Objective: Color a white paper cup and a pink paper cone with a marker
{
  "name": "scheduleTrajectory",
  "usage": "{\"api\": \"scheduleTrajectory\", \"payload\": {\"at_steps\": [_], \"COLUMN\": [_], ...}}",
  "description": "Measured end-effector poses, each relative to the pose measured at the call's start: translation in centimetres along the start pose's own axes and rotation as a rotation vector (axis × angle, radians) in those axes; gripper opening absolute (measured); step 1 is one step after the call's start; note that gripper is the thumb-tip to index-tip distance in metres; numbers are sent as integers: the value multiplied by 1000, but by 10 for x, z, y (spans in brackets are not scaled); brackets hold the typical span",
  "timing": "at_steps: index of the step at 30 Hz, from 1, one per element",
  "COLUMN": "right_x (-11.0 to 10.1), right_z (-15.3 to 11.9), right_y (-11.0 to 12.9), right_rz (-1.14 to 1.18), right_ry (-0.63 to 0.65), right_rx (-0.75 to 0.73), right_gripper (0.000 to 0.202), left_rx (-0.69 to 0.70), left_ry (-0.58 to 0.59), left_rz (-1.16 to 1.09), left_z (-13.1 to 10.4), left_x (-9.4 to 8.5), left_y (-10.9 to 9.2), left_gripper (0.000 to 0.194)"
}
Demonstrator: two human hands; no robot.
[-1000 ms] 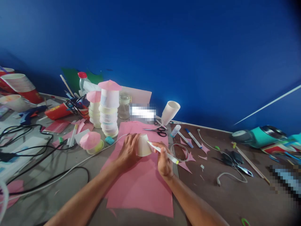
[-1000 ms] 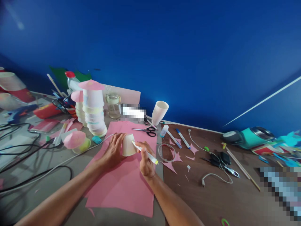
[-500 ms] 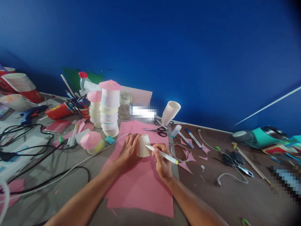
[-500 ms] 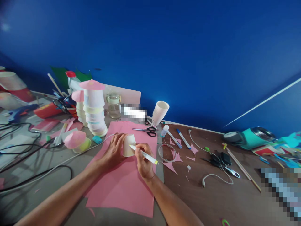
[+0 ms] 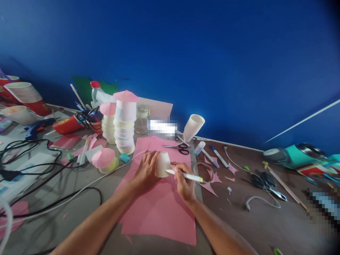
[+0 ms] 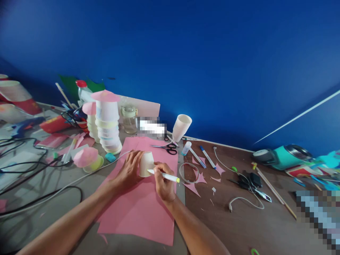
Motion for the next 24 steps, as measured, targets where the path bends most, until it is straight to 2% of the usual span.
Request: {"api": "scheduleTrajectory", "payload": {"at_steps": [7, 14, 24], "right_x": [2, 4, 2], "right_z": [1, 3, 2], "right_y": [4, 3, 3], "right_rz": [6, -36, -22], "right_ry": [-75, -94, -74], "right_rx": [-8, -39, -16], "right_gripper": [24, 22, 25], "left_rx": [-2, -18, 4], "left_ry": [5, 26, -9], "left_rz": [5, 12, 28], "left_z": [-1, -2, -2], "left_x": [2, 3, 4], "left_y": [1, 3, 4], "left_gripper": [80, 85, 85]}}
Point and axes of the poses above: each hand's wrist, its own z-axis towards the middle knuckle, its own x-axis out of the palm, y = z × x, the point moved 1 cm from there along z, towards the middle knuckle, and after that the axes turned 1 degree about -z, right-handed, at the moved point
